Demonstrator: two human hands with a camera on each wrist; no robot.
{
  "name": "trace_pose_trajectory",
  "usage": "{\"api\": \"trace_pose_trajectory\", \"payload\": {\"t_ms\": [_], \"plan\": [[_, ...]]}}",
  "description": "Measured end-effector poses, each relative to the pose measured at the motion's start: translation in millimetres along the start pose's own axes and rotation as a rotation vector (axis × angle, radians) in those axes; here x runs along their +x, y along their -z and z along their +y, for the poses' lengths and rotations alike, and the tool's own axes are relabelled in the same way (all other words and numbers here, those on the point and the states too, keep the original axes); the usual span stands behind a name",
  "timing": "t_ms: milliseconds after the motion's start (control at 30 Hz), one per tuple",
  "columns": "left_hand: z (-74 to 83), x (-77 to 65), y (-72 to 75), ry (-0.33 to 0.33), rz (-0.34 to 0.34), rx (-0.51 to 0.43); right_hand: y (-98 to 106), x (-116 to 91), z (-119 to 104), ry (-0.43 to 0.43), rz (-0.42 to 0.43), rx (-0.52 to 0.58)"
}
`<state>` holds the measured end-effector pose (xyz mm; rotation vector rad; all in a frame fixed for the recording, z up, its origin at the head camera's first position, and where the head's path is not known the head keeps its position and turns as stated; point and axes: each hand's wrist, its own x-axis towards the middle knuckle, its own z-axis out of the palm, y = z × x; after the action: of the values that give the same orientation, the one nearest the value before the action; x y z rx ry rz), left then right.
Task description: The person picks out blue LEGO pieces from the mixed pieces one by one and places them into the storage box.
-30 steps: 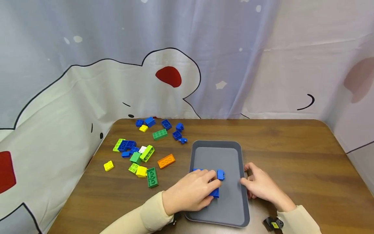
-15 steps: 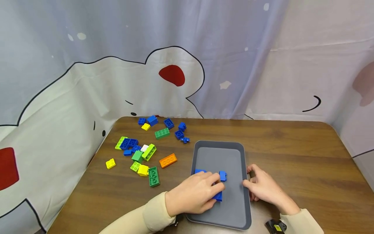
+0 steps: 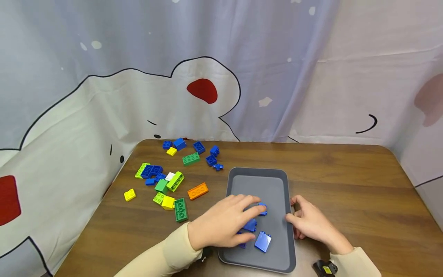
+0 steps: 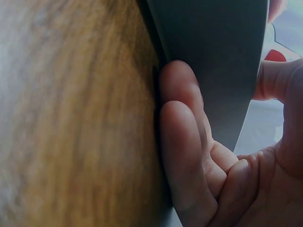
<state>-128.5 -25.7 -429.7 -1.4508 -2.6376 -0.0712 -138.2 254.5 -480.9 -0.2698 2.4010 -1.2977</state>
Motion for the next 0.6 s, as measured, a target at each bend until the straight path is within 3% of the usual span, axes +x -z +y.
{"api": "trace_pose_trajectory", "payload": {"t_ms": [133,300,600], "plan": [[-23.1,-4.9,7.7,0.096,0.022,0.011,-1,2,0,0.003,0.009,-0.006],[-50.4,-8.8,10.9,0.166,0.046,0.021,-1,2,1,0.008,0.011,-0.022],[-106.0,-3.3,-1.2,0.357,0.017,0.056,-1,1,1,0.012,0.007,-0.022]]}}
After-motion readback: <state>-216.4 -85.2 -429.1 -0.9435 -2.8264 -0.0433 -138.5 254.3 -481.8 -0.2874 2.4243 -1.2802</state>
